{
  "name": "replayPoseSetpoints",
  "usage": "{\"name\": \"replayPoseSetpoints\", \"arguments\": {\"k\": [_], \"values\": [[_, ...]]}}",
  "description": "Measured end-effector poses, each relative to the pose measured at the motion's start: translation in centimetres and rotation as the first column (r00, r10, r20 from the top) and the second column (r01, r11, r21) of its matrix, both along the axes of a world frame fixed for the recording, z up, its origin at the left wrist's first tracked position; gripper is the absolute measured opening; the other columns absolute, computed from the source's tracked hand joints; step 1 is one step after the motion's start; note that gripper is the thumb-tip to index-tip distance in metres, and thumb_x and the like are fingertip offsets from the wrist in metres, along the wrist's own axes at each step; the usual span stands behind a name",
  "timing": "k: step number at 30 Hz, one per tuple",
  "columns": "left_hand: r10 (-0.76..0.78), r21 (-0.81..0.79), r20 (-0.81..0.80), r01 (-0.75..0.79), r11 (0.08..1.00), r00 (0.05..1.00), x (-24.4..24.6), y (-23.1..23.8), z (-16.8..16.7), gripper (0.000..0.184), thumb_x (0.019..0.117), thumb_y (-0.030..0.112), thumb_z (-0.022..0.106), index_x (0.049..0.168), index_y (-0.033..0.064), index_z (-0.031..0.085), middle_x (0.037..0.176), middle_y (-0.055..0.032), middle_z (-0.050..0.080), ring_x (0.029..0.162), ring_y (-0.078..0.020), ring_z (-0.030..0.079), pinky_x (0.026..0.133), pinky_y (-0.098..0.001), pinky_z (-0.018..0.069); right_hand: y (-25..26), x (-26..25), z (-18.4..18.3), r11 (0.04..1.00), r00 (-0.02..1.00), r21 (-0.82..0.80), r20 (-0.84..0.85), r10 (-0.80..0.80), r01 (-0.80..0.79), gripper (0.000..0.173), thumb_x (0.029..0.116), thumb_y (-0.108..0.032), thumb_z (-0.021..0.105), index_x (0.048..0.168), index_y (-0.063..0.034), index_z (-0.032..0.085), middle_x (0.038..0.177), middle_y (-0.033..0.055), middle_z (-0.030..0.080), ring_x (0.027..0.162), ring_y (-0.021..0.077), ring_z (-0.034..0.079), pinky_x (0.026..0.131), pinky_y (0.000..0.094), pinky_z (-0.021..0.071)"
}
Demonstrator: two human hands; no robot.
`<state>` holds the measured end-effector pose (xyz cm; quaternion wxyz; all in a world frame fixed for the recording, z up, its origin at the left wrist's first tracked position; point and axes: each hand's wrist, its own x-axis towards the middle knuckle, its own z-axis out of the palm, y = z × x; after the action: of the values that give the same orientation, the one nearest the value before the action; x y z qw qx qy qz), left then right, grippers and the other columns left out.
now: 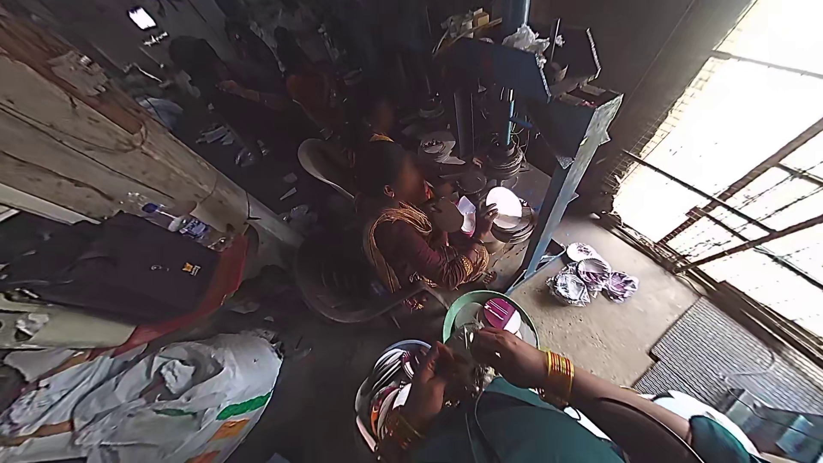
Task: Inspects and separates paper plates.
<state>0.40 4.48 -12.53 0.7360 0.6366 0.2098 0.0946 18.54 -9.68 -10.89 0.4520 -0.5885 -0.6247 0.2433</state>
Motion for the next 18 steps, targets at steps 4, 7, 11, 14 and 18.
{"name": "replayPoseSetpoints", "arguments": {"k": [4,7,11,14,18], "values": [[-0.035,-0.132,-0.069,0.025,0.991,0.997,0.0,-0.1,0.1,0.014,0.104,0.004,0.042,0.114,0.0027,0.052,0.093,0.0019,0.067,0.086,-0.0059,0.066,0.082,-0.0275,0.0568,-0.2,1.2,-0.5,0.985,0.98,0.043,-0.104,0.172,-0.168,0.025,0.086,0.003,0.068,0.11,0.0093,0.066,0.1,0.022,0.07,0.091,0.0258,0.069,0.086,0.0363,0.0565],[-0.003,-0.225,-0.101,-0.019,0.974,0.995,-0.1,-0.2,-0.4,0.013,0.103,0.002,0.042,0.111,0.0044,0.052,0.09,-0.0003,0.065,0.082,-0.0091,0.066,0.076,-0.0293,0.0574,-0.1,1.7,-1.6,0.97,0.968,0.088,-0.092,0.234,-0.226,0.029,0.0774,0.007,0.062,0.106,0.0086,0.068,0.102,0.0221,0.07,0.094,0.0272,0.069,0.087,0.0367,0.0556],[0.017,-0.27,-0.126,-0.051,0.962,0.992,-0.1,0.1,-0.8,0.015,0.1019,0.0,0.043,0.114,0.0038,0.052,0.093,-0.0023,0.066,0.085,-0.011,0.067,0.078,-0.0312,0.0578,0.1,1.4,-2.2,0.973,0.981,0.132,-0.012,0.192,-0.188,0.017,0.0808,0.003,0.072,0.098,0.0039,0.073,0.103,0.0181,0.073,0.105,0.0282,0.067,0.098,0.0369,0.0523],[0.018,-0.277,-0.127,-0.053,0.959,0.992,0.0,0.2,-0.9,0.014,0.1018,0.002,0.044,0.112,0.0054,0.053,0.09,-0.0003,0.064,0.083,-0.0093,0.065,0.077,-0.0297,0.0562,0.7,0.9,-2.3,0.974,0.987,0.191,0.121,0.102,-0.124,0.006,0.0881,-0.002,0.071,0.089,-0.0006,0.078,0.093,0.0126,0.075,0.099,0.0257,0.069,0.097,0.0356,0.0525],[0.008,-0.345,-0.123,-0.05,0.937,0.992,0.0,0.4,-1.1,0.01,0.1023,0.003,0.045,0.107,0.0086,0.051,0.086,0.0006,0.064,0.077,-0.0097,0.064,0.071,-0.0287,0.056,1.1,1.0,-2.5,0.936,0.916,0.324,0.402,-0.007,-0.135,0.011,0.0895,-0.013,0.072,0.084,-0.0047,0.075,0.084,0.0077,0.074,0.087,0.0229,0.071,0.089,0.0325,0.0557]]}}
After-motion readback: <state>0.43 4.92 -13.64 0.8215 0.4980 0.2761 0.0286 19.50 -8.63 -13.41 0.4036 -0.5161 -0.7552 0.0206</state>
